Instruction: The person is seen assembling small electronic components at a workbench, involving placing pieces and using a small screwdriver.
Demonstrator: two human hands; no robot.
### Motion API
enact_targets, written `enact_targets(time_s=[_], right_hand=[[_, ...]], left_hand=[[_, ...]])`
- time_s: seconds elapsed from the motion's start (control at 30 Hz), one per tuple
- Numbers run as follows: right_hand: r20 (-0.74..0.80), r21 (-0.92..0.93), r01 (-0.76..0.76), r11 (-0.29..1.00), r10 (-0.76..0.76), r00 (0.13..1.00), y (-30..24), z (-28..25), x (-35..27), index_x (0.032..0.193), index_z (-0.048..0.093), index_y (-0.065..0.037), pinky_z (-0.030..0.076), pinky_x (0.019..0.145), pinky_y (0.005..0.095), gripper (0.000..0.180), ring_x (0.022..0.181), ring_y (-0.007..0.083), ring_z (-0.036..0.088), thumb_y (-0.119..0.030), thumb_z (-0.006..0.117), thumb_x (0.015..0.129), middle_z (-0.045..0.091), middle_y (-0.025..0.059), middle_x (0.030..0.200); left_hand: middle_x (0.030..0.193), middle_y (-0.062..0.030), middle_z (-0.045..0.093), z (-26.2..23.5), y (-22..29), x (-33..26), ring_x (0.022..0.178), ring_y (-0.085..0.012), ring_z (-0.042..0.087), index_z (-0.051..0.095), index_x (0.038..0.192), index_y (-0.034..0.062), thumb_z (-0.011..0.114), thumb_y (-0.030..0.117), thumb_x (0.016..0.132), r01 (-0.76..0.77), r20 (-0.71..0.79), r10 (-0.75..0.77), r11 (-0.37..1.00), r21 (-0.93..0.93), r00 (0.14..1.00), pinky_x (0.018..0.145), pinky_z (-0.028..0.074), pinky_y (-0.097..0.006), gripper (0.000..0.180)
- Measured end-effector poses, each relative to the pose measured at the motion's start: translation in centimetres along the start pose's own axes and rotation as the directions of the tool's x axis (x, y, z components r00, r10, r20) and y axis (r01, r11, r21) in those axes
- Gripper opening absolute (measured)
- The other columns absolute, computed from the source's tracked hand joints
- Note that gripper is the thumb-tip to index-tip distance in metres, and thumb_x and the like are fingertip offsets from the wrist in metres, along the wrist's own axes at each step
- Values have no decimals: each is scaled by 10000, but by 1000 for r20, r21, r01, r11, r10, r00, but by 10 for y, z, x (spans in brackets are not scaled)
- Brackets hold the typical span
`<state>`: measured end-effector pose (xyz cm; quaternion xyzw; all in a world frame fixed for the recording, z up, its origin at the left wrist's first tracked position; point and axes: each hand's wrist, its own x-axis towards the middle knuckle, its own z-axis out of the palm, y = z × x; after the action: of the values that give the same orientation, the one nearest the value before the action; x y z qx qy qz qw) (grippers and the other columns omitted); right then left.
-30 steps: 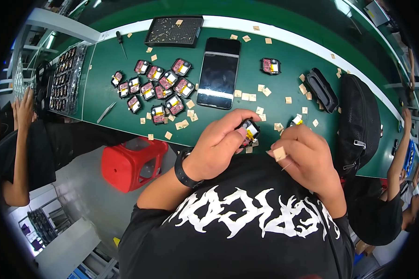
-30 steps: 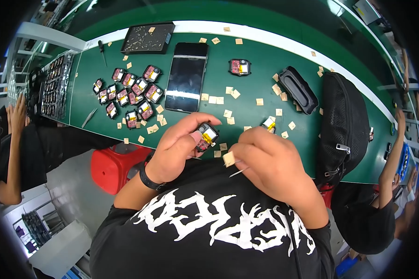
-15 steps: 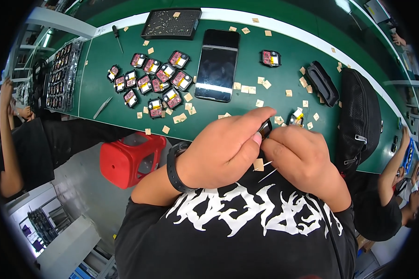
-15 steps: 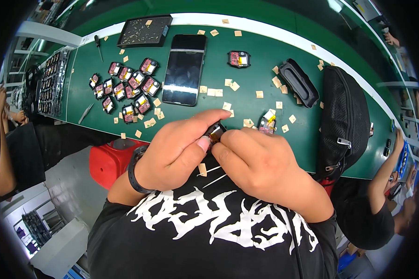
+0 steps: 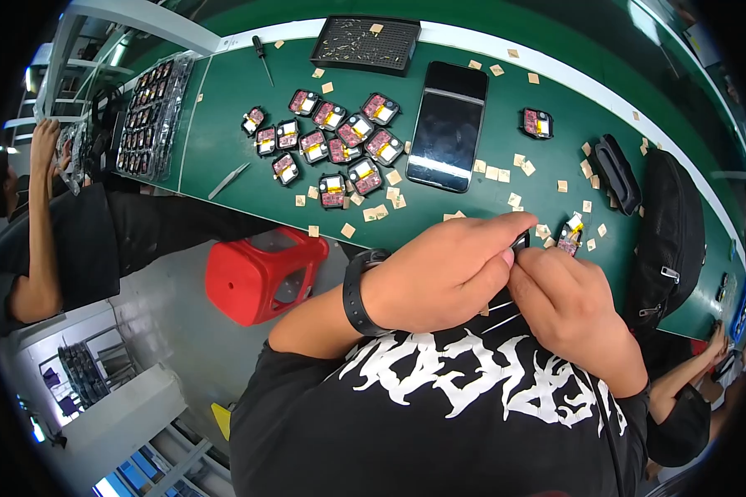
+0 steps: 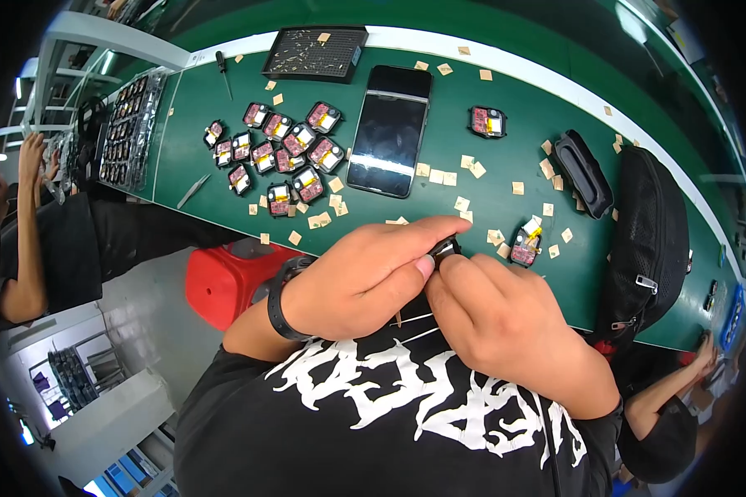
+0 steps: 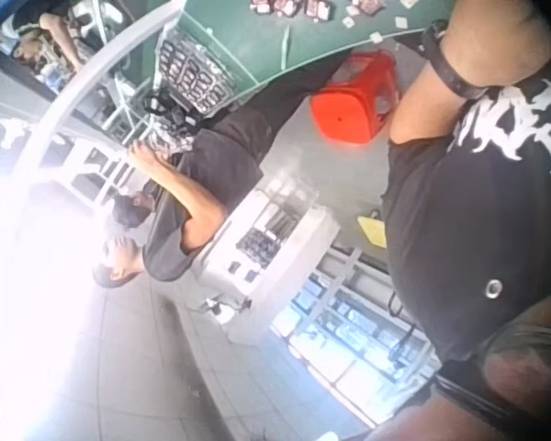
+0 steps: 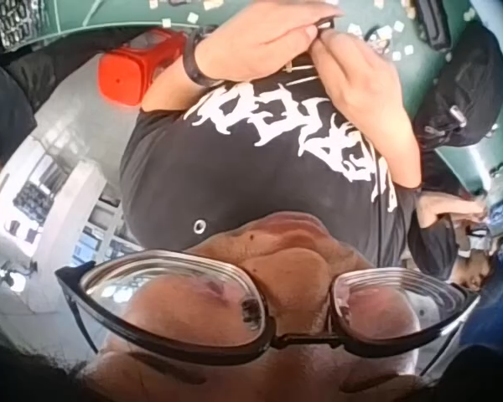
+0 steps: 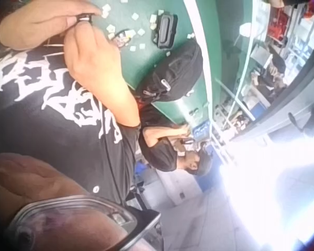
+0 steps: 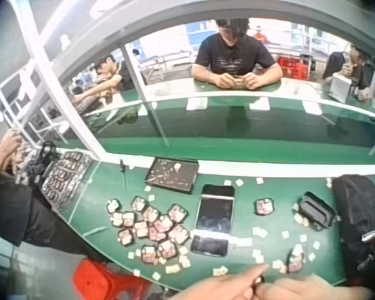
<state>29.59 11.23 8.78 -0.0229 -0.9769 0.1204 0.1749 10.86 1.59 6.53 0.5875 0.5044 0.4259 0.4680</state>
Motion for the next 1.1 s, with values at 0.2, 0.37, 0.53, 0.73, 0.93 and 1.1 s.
enact_targets(time_s=[0.2, 0.37, 0.53, 0.73, 0.93, 1.1], right_hand=[[10, -1, -9, 1000, 9, 1000, -2, 3, 7, 832, 645, 22, 444, 469, 295, 130, 643, 170, 549, -33, 646, 714, 510, 72, 833], [141, 112, -8, 994, -8, 990, 2, 4, 11, 865, 619, -5, 472, 523, 301, 126, 674, 181, 567, -39, 627, 743, 445, 57, 784], [166, 167, -116, 979, 88, 982, 5, 5, 11, 942, 652, -29, 511, 594, 343, 200, 751, 232, 621, -47, 677, 744, 562, 69, 868], [-43, 244, -752, 612, 782, 622, 28, 8, -50, 1138, 618, 5, 506, 784, 337, 520, 911, 265, 606, -63, 868, 687, 580, 142, 1078], [-20, 148, -804, 576, 814, 580, 28, 31, -66, 1192, 594, -12, 497, 748, 344, 562, 868, 279, 590, -109, 871, 713, 563, 129, 1055], [-77, 148, -726, 672, 740, 669, 32, 39, -71, 1176, 601, 2, 511, 737, 366, 505, 868, 307, 614, -119, 844, 750, 578, 146, 1046]], left_hand=[[920, -232, 650, -3, -8, -2, 822, -391, 637, 515, 1329, -81, 465, 67, 982, -32, -17, 32, 999, -21, 999, 755, 490, -428, 380], [858, -213, 634, -5, -15, -4, 774, -369, 621, 517, 1317, -73, 465, 61, 973, 76, 51, -71, 990, -119, 996, 711, 476, -427, 372], [847, -141, 638, -6, -31, -10, 748, -248, 628, 559, 1308, 4, 488, 82, 983, 70, -51, -77, 990, -121, 996, 692, 488, -361, 342], [769, -25, 592, -58, -34, -26, 658, -106, 532, 621, 1215, 22, 563, 118, 974, 222, -571, -153, 974, 53, 807, 618, 445, -293, 266], [666, -159, 651, -115, -56, -24, 627, -354, 656, 627, 1074, 61, 535, 109, 939, 506, -793, 51, 745, 434, 607, 577, 481, -448, 170], [750, -119, 668, -134, -73, -24, 645, -223, 649, 619, 1100, 33, 549, 133, 981, 479, -798, 59, 772, 417, 600, 586, 480, -347, 171]])
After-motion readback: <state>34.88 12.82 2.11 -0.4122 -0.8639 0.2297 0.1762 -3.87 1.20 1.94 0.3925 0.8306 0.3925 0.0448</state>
